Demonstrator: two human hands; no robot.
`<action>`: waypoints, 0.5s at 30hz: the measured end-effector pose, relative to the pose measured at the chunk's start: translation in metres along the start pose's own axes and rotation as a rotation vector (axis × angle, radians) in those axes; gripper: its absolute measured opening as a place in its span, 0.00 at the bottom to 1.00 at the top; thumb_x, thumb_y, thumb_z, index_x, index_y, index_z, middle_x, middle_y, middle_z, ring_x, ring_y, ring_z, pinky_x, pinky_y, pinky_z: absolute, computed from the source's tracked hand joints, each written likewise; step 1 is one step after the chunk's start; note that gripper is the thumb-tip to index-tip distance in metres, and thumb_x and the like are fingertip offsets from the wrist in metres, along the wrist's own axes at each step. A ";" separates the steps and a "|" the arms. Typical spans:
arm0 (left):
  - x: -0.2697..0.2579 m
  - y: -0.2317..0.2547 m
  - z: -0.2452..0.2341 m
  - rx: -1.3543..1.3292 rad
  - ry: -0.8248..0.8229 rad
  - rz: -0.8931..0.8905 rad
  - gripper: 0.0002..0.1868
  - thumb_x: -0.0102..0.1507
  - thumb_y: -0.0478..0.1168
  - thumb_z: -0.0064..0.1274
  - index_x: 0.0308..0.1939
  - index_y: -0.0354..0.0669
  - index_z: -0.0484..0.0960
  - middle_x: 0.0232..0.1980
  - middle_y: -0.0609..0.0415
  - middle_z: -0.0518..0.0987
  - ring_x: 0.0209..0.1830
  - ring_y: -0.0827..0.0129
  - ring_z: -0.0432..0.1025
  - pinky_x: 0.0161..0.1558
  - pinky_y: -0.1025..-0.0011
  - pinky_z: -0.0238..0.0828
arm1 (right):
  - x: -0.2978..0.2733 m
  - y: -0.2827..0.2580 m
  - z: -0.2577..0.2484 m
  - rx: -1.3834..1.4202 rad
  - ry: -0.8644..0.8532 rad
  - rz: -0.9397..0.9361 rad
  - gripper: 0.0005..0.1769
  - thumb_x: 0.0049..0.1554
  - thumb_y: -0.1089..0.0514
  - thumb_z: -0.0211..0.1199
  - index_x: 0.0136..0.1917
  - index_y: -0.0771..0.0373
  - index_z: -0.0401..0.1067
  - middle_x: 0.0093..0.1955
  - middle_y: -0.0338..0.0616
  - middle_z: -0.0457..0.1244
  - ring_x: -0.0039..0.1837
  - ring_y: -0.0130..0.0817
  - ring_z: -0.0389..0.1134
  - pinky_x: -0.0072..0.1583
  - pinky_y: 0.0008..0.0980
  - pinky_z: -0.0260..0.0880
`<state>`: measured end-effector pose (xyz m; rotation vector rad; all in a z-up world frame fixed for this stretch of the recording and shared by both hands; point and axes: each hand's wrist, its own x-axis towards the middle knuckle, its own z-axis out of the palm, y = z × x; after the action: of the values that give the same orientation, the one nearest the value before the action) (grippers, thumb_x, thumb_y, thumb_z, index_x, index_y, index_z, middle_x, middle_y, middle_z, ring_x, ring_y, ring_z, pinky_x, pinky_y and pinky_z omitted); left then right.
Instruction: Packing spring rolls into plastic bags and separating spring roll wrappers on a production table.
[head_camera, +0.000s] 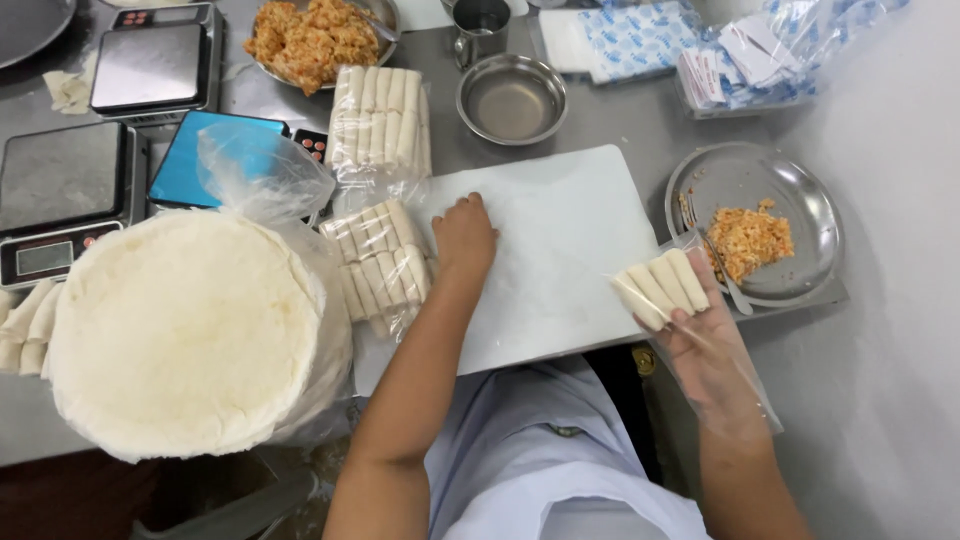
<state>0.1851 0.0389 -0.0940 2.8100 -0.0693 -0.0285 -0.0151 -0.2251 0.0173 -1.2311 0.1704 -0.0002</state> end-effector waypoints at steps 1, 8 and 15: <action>0.009 -0.003 0.021 0.058 0.037 0.055 0.19 0.56 0.43 0.65 0.48 0.41 0.80 0.40 0.50 0.77 0.39 0.59 0.75 0.46 0.57 0.68 | -0.002 0.001 -0.003 0.017 0.010 -0.029 0.47 0.56 0.67 0.50 0.84 0.59 0.36 0.81 0.61 0.45 0.75 0.53 0.58 0.66 0.43 0.70; -0.012 0.011 -0.001 0.095 0.080 0.227 0.14 0.58 0.32 0.59 0.48 0.43 0.82 0.35 0.52 0.79 0.34 0.66 0.76 0.36 0.68 0.74 | 0.009 0.002 -0.014 0.069 -0.009 -0.002 0.44 0.59 0.65 0.49 0.84 0.60 0.36 0.80 0.62 0.47 0.75 0.55 0.57 0.67 0.45 0.69; -0.049 -0.027 -0.139 0.247 0.380 -0.047 0.13 0.58 0.25 0.56 0.45 0.38 0.82 0.35 0.47 0.80 0.37 0.56 0.79 0.39 0.59 0.73 | 0.021 0.010 -0.002 0.093 0.034 0.026 0.46 0.58 0.69 0.51 0.84 0.57 0.38 0.79 0.47 0.47 0.75 0.52 0.59 0.67 0.47 0.70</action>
<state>0.1417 0.1121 0.0293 3.0053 0.0882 0.5362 0.0047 -0.2256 0.0041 -1.1369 0.2143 -0.0063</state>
